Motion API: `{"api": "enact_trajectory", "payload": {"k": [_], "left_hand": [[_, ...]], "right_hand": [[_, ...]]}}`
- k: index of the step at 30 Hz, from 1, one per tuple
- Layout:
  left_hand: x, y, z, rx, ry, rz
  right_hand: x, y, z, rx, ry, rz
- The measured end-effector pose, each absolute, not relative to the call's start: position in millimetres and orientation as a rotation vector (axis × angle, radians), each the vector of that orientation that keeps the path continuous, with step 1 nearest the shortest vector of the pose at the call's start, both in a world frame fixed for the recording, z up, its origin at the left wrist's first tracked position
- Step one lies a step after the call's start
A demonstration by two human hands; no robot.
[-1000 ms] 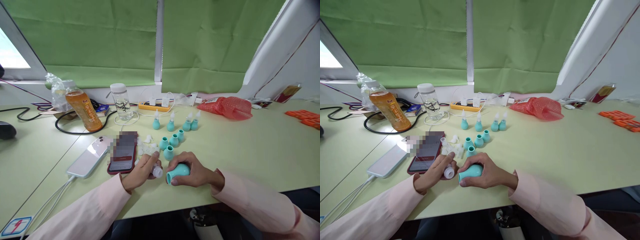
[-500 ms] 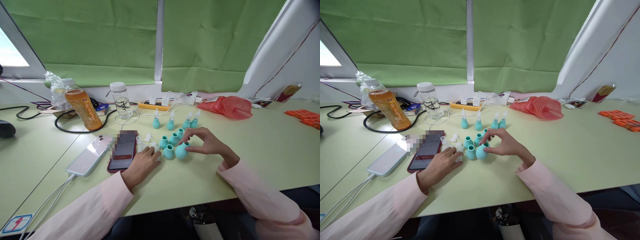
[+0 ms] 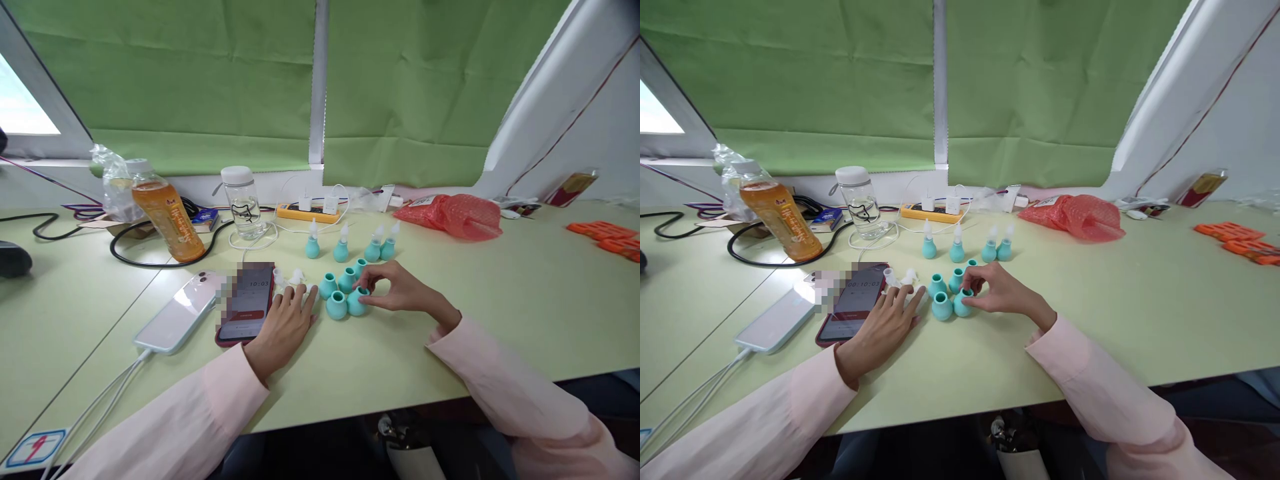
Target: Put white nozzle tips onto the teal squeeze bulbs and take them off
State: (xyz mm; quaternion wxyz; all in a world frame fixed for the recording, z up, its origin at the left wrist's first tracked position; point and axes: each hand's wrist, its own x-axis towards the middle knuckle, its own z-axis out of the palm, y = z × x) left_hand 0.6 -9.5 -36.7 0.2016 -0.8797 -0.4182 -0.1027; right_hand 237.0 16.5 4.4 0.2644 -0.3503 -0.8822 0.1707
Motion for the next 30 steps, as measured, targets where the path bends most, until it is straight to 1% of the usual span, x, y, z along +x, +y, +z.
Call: {"api": "enact_trajectory", "payload": {"k": [4, 7, 11, 17, 21, 24, 26, 30], "left_hand": [[0.7, -10.7, -37.2, -2.444, -1.139, -0.290], [0.7, -10.7, -36.5, -2.446, -1.125, -0.290], [0.4, -10.0, -37.2, -2.463, -1.107, -0.301], [-1.1, -7.8, -41.0, -2.505, -1.122, -0.313], [-1.1, -8.1, -40.6, -2.522, -1.145, -0.321], [1.2, -10.8, -37.1, -2.482, -1.195, -0.368], [3.1, -12.6, -32.8, -2.449, -1.228, -0.420], [2.7, -14.7, -20.7, -2.481, -1.263, -0.610]], "right_hand": [[236.5, 16.1, 3.3, -0.945, -2.422, 0.428], [234.1, 20.4, 3.7, -0.960, -2.288, 0.262], [230.7, 43.0, 8.9, -1.151, -2.121, 0.041], [223.7, 87.5, 3.8, -1.337, -2.349, 0.069], [215.2, 103.6, -12.8, -1.367, -2.289, 0.000], [211.6, 107.0, -14.5, -1.418, -2.143, -0.100], [211.1, 102.9, -5.4, -1.359, -1.976, -0.216], [208.5, 68.5, 23.6, -0.936, -1.651, -0.384]]}}
